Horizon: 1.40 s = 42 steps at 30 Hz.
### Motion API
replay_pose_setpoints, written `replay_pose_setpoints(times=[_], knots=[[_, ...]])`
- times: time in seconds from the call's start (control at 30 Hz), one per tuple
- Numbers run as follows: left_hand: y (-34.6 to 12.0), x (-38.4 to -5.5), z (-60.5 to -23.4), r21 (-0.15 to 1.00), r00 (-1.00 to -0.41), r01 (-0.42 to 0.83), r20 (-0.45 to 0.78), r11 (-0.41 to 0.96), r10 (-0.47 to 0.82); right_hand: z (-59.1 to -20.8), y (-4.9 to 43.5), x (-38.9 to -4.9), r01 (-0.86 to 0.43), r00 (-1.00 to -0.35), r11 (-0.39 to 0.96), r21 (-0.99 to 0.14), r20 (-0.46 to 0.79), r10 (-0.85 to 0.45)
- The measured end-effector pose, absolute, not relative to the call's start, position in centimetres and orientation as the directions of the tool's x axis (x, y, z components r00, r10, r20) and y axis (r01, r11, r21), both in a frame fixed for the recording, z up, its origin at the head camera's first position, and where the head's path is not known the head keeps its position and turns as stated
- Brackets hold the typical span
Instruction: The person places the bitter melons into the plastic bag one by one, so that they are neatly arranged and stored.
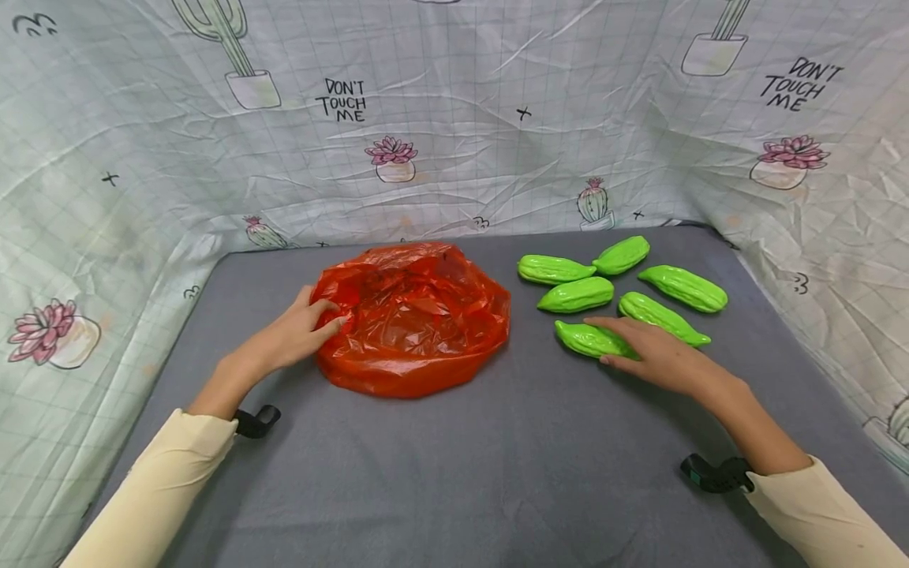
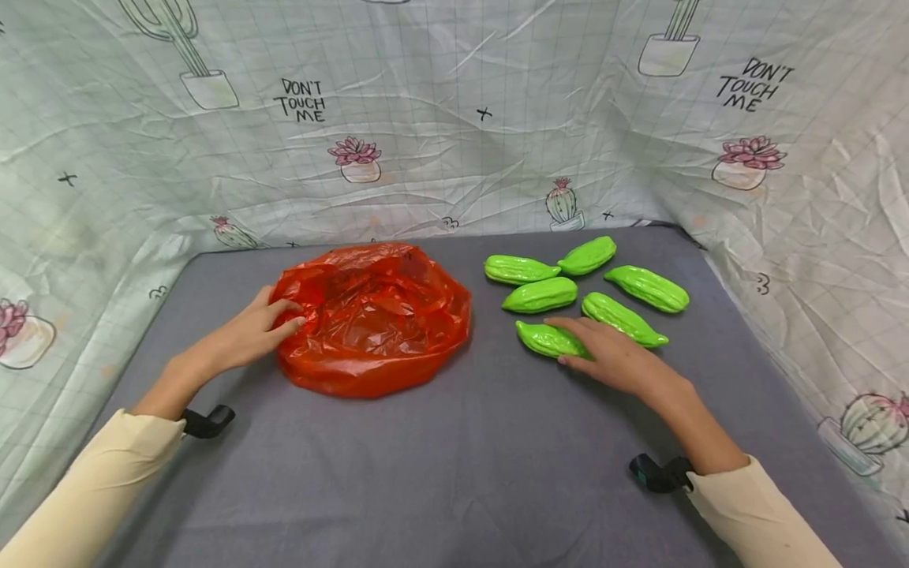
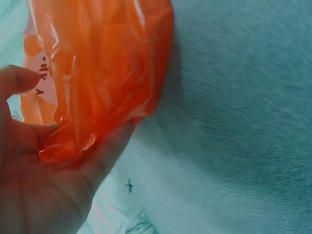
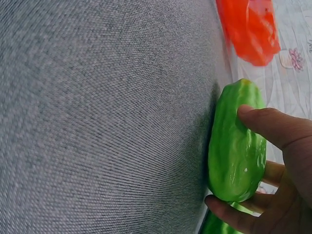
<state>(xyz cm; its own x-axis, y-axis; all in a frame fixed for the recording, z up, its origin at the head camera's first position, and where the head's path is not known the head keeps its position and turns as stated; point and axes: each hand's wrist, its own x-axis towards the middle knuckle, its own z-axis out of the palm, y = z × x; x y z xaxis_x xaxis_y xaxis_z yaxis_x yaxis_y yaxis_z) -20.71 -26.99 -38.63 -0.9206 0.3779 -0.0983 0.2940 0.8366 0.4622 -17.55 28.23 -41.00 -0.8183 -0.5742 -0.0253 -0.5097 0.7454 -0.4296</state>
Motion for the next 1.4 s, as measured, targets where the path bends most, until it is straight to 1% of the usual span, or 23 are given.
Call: replay_pose_setpoints(times=[0.1,0.17,0.23,0.37,0.47,0.63,0.7,0.8,0.87,0.9,0.97,1.1,1.2,1.27,1.4], knots=[[-26.7,-20.6,-38.2,0.469,-0.908,0.319,-0.098,0.824,0.407,-41.0,28.3,-17.5,-0.507,-0.82,0.745,-0.432,-0.024,-0.572],[-26.6,-20.6,-38.0,0.455,-0.895,0.367,-0.064,0.811,0.441,-41.0,28.3,-17.4,-0.506,-0.822,0.747,-0.432,-0.021,-0.57],[-26.4,-20.7,-38.1,0.422,-0.883,0.422,-0.011,0.802,0.47,-41.1,28.4,-17.3,-0.504,-0.824,0.748,-0.431,-0.019,-0.566],[-26.1,-20.9,-38.7,0.33,-0.862,0.506,0.153,0.797,0.484,-41.1,28.4,-17.3,-0.501,-0.825,0.746,-0.438,-0.02,-0.565],[-25.9,-21.1,-39.1,0.287,-0.85,0.524,0.245,0.802,0.467,-41.2,28.4,-17.3,-0.501,-0.823,0.743,-0.443,-0.021,-0.567],[-25.4,-21.3,-39.1,0.256,-0.848,0.52,0.269,0.815,0.456,-41.4,28.4,-17.5,-0.509,-0.82,0.739,-0.442,-0.012,-0.572],[-25.4,-21.4,-39.3,0.186,-0.831,0.538,0.283,0.822,0.48,-41.4,28.4,-17.5,-0.511,-0.819,0.738,-0.441,-0.012,-0.574],[-25.7,-21.6,-39.6,0.053,-0.771,0.592,0.327,0.804,0.547,-41.4,28.4,-17.5,-0.509,-0.819,0.74,-0.44,-0.016,-0.573],[-25.9,-21.9,-39.7,-0.011,-0.733,0.623,0.34,0.782,0.588,-41.3,28.3,-17.6,-0.507,-0.82,0.741,-0.44,-0.018,-0.572],[-26.0,-22.0,-39.7,-0.007,-0.731,0.628,0.337,0.778,0.594,-41.3,28.3,-17.6,-0.507,-0.82,0.741,-0.441,-0.018,-0.572],[-26.1,-22.2,-39.9,0.056,-0.761,0.617,0.298,0.785,0.577,-41.3,28.3,-17.6,-0.508,-0.819,0.74,-0.441,-0.018,-0.573],[-26.5,-22.4,-40.2,0.286,-0.857,0.514,0.201,0.809,0.474,-41.2,28.3,-17.6,-0.508,-0.818,0.739,-0.443,-0.022,-0.575],[-26.7,-22.6,-40.3,0.404,-0.894,0.446,0.166,0.799,0.415,-41.1,28.2,-17.6,-0.505,-0.819,0.74,-0.445,-0.025,-0.574],[-26.9,-22.7,-40.4,0.437,-0.908,0.418,0.158,0.796,0.389,-41.1,28.2,-17.6,-0.503,-0.82,0.74,-0.446,-0.026,-0.572],[-27.0,-22.9,-40.2,0.44,-0.916,0.398,0.15,0.805,0.371,-41.2,28.2,-17.6,-0.507,-0.819,0.738,-0.445,-0.019,-0.574]])
